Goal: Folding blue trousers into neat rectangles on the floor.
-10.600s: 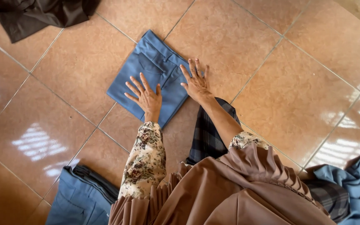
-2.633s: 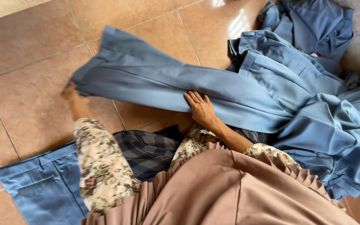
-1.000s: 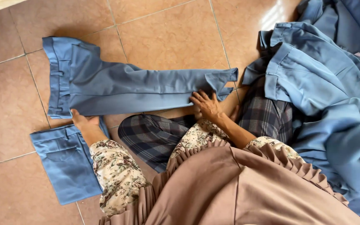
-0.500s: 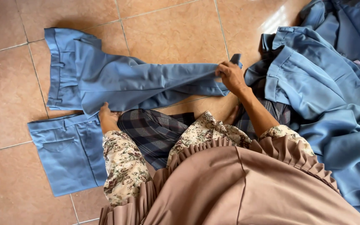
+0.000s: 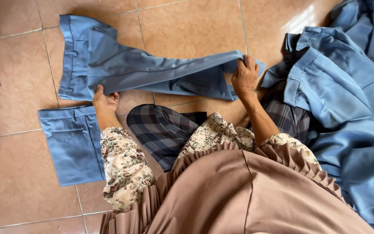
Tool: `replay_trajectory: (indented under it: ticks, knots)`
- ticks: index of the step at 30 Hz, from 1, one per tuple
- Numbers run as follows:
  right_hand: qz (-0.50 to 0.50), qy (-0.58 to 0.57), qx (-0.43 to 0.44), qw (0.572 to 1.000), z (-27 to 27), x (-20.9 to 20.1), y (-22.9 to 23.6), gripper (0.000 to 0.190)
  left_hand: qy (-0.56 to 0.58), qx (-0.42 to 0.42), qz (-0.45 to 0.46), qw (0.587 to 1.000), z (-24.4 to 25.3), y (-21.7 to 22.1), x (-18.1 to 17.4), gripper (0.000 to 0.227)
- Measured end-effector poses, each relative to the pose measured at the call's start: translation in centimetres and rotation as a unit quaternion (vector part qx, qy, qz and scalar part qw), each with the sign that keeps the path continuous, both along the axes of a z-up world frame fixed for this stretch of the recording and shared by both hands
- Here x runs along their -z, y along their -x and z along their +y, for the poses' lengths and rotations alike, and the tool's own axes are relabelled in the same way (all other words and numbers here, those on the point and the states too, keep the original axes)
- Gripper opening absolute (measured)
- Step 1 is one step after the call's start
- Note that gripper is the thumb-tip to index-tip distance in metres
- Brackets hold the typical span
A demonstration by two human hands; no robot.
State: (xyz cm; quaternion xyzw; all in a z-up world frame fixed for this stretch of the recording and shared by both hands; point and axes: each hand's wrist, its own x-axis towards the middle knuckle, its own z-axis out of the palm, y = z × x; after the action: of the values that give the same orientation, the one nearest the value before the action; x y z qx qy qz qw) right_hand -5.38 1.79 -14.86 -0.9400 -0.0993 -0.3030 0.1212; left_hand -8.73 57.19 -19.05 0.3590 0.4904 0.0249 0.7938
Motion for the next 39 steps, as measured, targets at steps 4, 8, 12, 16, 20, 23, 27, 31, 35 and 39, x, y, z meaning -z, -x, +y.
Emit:
replay_trajectory:
  ticks: [4,8,12,16,20,23,27,31,35,39]
  knots:
    - [-0.043,0.024,-0.049,0.998,1.7,2.3,2.4,0.014,0.026,-0.042,-0.027,0.998,0.1,0.2,-1.4,0.038]
    - [0.255,0.148,-0.112,0.949,2.1,9.8,7.5,0.045,0.035,-0.063,-0.053,0.996,0.5,0.0,-2.0,0.037]
    - [0.197,0.166,-0.107,0.96,1.0,11.0,6.5,0.025,0.016,-0.066,-0.07,0.995,0.3,0.3,-4.5,0.04]
    - [0.153,0.018,-0.12,0.981,-5.3,7.5,-0.4,0.018,-0.002,-0.054,-0.085,0.995,0.8,0.8,-6.2,0.041]
    - [0.237,-0.065,-0.12,0.962,-6.7,-5.1,-1.9,0.034,-0.016,-0.045,-0.077,0.996,0.1,0.7,-7.0,0.039]
    - [0.255,0.008,-0.098,0.962,-7.1,-5.1,-3.6,0.04,-0.017,-0.061,-0.085,0.994,-0.9,0.7,-5.9,0.034]
    - [0.134,-0.058,-0.088,0.985,-5.1,-5.4,-4.7,0.024,-0.014,-0.085,-0.102,0.991,-1.4,0.3,-4.8,0.036]
    - [-0.008,-0.066,-0.069,0.995,-3.4,-3.1,-1.4,0.011,-0.002,-0.111,-0.104,0.988,0.6,0.5,-2.8,0.035]
    - [0.048,0.034,-0.08,0.995,-2.8,9.8,4.1,0.003,-0.003,-0.064,-0.065,0.996,1.7,-0.1,-1.7,0.045]
    - [0.202,0.146,-0.107,0.962,0.3,11.1,8.6,0.035,0.0,-0.081,-0.071,0.994,1.3,0.0,-2.6,0.045]
